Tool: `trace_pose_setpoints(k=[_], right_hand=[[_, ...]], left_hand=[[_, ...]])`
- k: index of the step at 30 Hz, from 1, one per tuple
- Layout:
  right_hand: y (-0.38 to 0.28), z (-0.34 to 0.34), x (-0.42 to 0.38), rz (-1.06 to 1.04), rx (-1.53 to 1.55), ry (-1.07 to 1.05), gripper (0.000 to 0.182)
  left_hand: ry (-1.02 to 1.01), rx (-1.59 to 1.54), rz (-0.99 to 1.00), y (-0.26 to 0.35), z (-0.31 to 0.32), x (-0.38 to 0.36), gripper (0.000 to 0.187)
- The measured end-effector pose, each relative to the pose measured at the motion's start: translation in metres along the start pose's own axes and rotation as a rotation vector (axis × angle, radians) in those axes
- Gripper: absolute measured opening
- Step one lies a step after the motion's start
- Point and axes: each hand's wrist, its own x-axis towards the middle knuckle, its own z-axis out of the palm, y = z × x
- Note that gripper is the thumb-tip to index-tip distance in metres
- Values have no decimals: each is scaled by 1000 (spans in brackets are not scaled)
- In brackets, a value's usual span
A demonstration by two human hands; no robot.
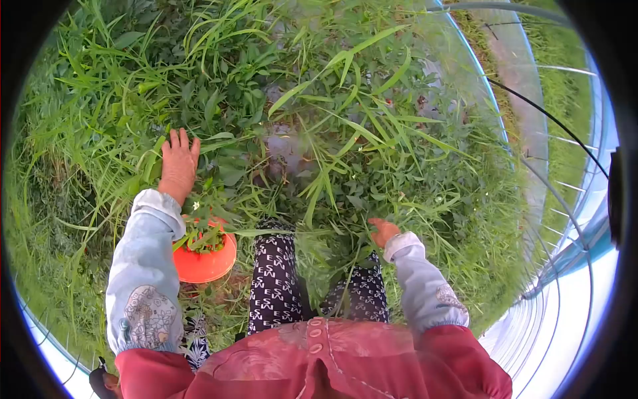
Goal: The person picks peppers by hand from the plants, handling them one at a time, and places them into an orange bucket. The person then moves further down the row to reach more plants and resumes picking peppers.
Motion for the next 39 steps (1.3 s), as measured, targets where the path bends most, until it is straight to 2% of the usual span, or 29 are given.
trace_pose_setpoints(k=[4,5,6,8,9,11,13,18,21,23,25,26,27,28,29,30,31,32,34,35,37,38,39], right_hand=[[-42,-10,4,-57,5,75,45],[-75,-31,-4,-62,49,49,44],[-75,-24,14,-260,-59,156,33],[-106,-24,50,-249,-11,185,36],[-142,-54,29,-216,-4,174,38],[-185,-89,30,-339,155,144,39],[-210,-121,27,-447,224,309,31],[-181,-163,38,-463,489,437,22],[-162,-200,59,-467,434,436,21],[-158,-234,85,-469,430,428,21],[-146,-256,95,-416,501,591,19],[-139,-271,107,-435,489,579,19],[-128,-277,114,-384,717,562,18],[-117,-283,120,-324,945,543,17],[-110,-295,121,-320,947,535,17],[-107,-309,119,-290,1096,593,17],[-104,-323,121,-262,1243,647,17],[-101,-335,128,-266,1246,636,17],[-100,-352,147,-317,1306,732,31],[-102,-357,157,-318,1315,722,31],[-107,-360,175,-506,766,699,47],[-119,-368,167,-489,792,408,64],[-126,-366,170,-490,800,404,64]], left_hand=[[55,-127,81,6,17,-3,53],[83,-139,72,8,15,-4,53],[50,-139,110,10,9,-8,53],[29,-151,125,19,12,-18,52],[27,-171,118,27,10,-27,53],[51,-189,122,41,27,-25,53],[31,-241,114,52,36,-26,54],[-70,-205,134,58,12,-38,53],[-100,-233,77,62,-7,-28,54],[-162,-254,99,59,-25,-21,46],[-242,-229,120,66,-15,-10,45],[-273,-220,120,70,-7,4,53],[-307,-204,140,70,-13,11,62],[-318,-205,143,71,-21,15,62],[-288,-197,158,69,-45,18,62],[-256,-188,174,68,-63,25,63],[-264,-187,170,68,-74,32,63],[-308,-248,137,67,-85,39,64],[-359,-300,92,64,-104,47,65],[-323,-326,82,64,-114,50,65],[-295,-344,65,66,-130,55,64],[-288,-382,43,68,-137,57,62],[-278,-421,24,68,-142,59,61]])
